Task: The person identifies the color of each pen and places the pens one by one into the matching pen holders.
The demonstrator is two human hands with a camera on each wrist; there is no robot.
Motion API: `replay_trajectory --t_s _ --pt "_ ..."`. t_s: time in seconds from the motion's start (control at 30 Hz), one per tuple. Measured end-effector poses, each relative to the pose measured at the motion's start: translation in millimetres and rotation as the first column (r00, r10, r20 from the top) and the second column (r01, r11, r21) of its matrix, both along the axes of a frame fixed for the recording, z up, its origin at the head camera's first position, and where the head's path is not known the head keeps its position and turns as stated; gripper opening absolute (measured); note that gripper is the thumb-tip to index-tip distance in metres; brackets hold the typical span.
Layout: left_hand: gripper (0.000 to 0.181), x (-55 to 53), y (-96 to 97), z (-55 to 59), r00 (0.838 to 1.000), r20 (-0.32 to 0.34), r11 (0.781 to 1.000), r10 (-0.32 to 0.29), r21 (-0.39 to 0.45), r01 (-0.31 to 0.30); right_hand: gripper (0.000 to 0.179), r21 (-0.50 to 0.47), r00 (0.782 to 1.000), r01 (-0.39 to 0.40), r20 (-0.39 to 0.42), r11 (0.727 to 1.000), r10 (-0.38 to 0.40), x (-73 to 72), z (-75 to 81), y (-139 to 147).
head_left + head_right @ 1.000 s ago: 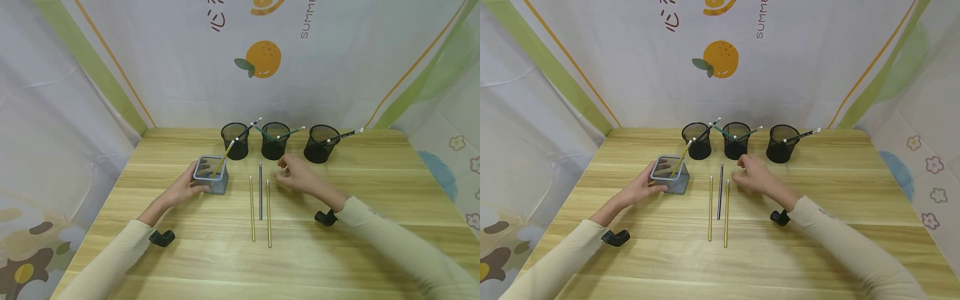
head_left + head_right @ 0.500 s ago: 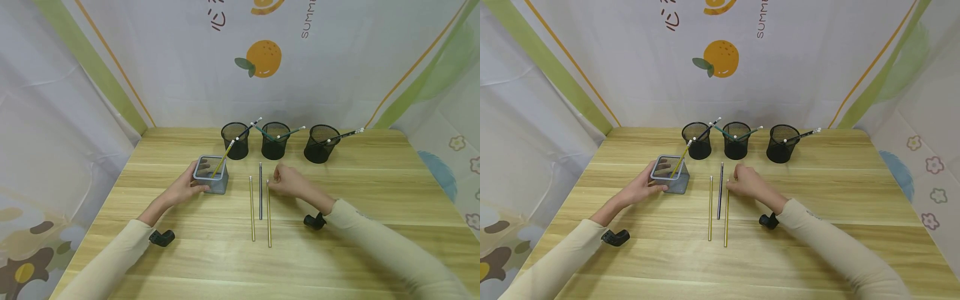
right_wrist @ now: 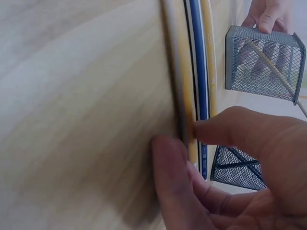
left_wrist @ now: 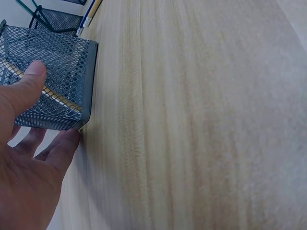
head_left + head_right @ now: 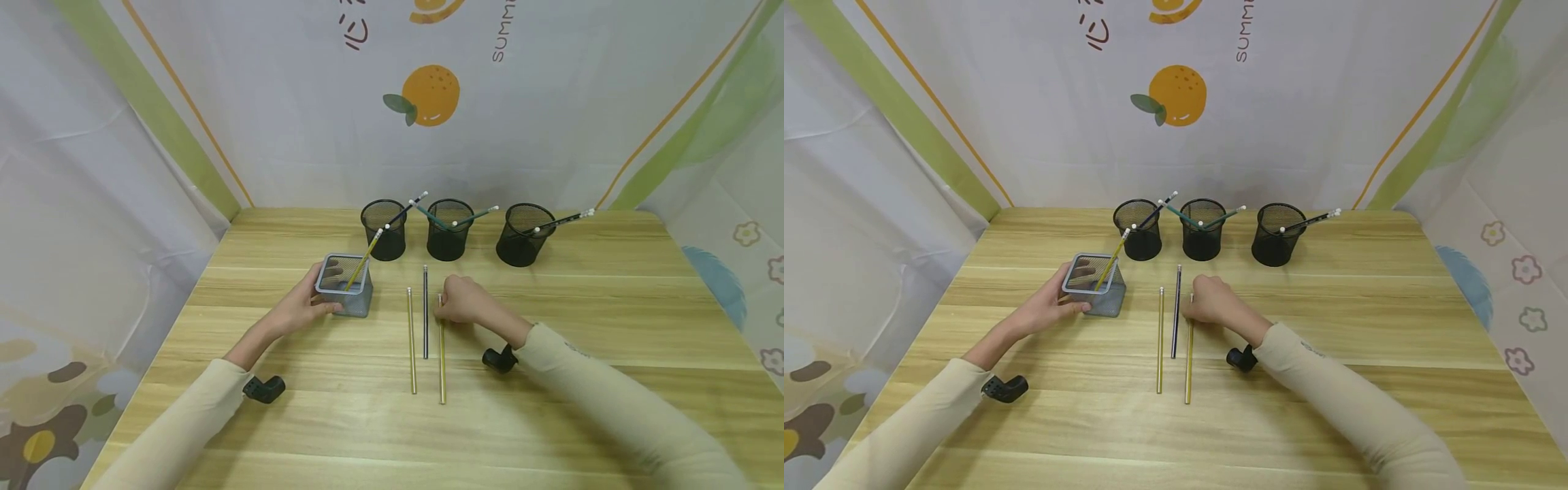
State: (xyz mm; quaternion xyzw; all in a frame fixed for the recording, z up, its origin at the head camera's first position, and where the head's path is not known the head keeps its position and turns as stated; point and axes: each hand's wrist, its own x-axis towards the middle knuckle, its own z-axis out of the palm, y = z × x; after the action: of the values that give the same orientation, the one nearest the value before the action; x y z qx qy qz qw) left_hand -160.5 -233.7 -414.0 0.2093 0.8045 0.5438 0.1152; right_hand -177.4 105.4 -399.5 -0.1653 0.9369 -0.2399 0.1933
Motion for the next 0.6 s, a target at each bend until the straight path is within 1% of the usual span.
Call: replay_trajectory --t_s 0.1,0.37,0.6 --pt "0.08 0.3 -0.2 0.1 1.0 -0.001 1.0 0.001 -0.003 -0.001 0.048 0.013 1.0 0.003 0.02 1.0 -0.004 0.2 2.8 -1.1" --pt "0.081 0.0 0.0 0.7 1.0 -0.001 1.0 -0.004 0.014 0.004 0.049 0.006 1.0 -0.003 0.004 1.0 0.003 1.4 5.5 -0.1" --pt "0.082 -0.4 0.7 1.0 1.0 0.004 1.0 -0.005 0.01 0.004 0.046 0.017 1.0 0.002 0.025 1.0 -0.003 0.9 5.6 -0.8"
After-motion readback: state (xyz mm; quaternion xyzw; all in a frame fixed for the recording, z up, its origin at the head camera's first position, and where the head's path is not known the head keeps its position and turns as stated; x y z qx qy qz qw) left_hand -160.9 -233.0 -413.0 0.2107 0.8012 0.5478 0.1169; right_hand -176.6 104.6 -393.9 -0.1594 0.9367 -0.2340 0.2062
